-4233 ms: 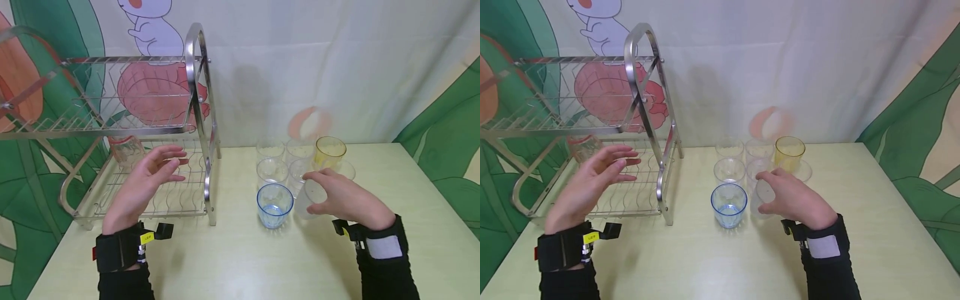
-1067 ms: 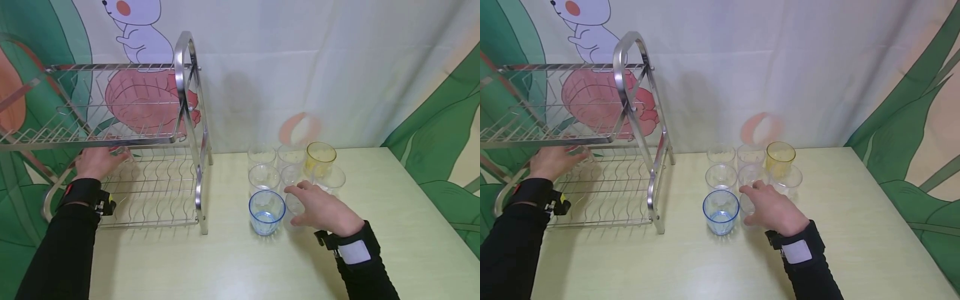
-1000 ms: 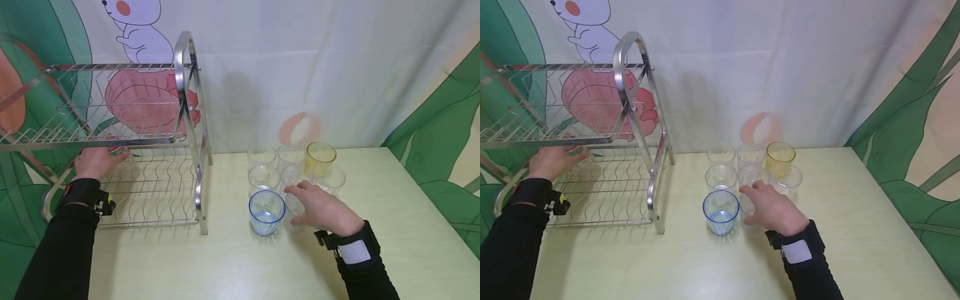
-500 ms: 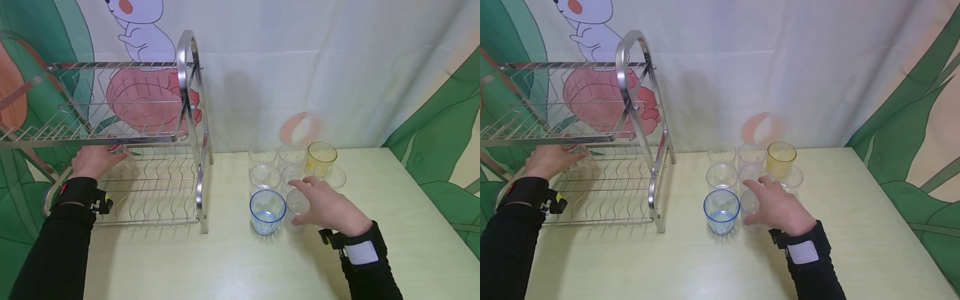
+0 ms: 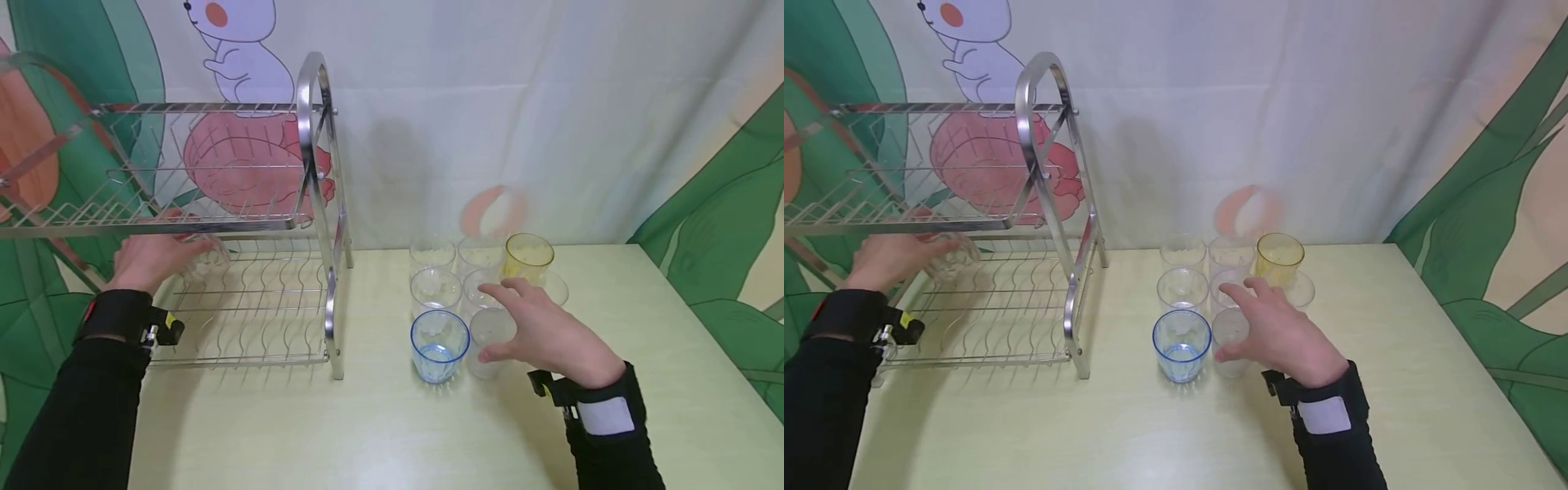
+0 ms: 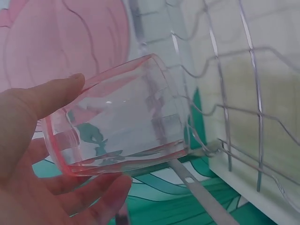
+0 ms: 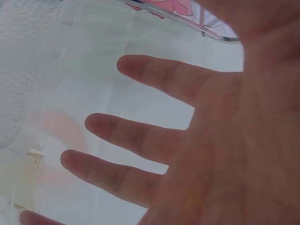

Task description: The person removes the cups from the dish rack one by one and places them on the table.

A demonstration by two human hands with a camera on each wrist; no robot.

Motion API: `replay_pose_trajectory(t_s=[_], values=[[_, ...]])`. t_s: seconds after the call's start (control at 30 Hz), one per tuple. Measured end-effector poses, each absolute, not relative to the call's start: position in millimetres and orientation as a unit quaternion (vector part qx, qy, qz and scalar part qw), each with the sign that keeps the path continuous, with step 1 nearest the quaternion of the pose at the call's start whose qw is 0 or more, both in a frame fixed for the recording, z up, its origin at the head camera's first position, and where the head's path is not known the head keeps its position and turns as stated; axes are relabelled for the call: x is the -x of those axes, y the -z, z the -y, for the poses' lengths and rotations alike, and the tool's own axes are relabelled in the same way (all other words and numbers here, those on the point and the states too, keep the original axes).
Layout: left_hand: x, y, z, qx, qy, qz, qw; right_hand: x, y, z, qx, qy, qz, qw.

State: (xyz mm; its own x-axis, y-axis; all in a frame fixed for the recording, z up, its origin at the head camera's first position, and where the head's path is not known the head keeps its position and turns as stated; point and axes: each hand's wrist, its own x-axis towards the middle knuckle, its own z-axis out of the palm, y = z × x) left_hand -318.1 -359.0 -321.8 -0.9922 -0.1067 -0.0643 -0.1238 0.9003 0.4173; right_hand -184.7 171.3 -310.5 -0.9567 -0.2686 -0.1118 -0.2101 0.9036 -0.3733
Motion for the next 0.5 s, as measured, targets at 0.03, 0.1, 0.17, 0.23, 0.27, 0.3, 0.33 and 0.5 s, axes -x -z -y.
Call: replay_pose_trajectory(t_s=[0.03,0.1,0.17,0.23,0.27,0.3,0.33,0.5], values=[[316,320,358,0.054,-0.221,-0.974,0.019,184,310,-172,0.127,0.184,-0.972,0.077],[312,318,356,0.048,-0.232,-0.971,0.018,184,310,-172,0.134,0.189,-0.97,0.07],[308,314,354,0.042,-0.242,-0.969,0.02,184,308,-171,0.143,0.196,-0.968,0.063],[305,311,352,0.035,-0.251,-0.967,0.022,184,305,-170,0.15,0.203,-0.966,0.058],[304,310,351,0.031,-0.253,-0.967,0.022,185,304,-169,0.154,0.205,-0.965,0.055],[303,310,350,0.03,-0.254,-0.967,0.021,185,302,-168,0.157,0.208,-0.964,0.053],[302,309,349,0.027,-0.25,-0.968,0.02,185,300,-168,0.16,0.21,-0.963,0.05],[296,307,344,0.008,-0.232,-0.973,-0.003,184,292,-164,0.172,0.217,-0.96,0.041]])
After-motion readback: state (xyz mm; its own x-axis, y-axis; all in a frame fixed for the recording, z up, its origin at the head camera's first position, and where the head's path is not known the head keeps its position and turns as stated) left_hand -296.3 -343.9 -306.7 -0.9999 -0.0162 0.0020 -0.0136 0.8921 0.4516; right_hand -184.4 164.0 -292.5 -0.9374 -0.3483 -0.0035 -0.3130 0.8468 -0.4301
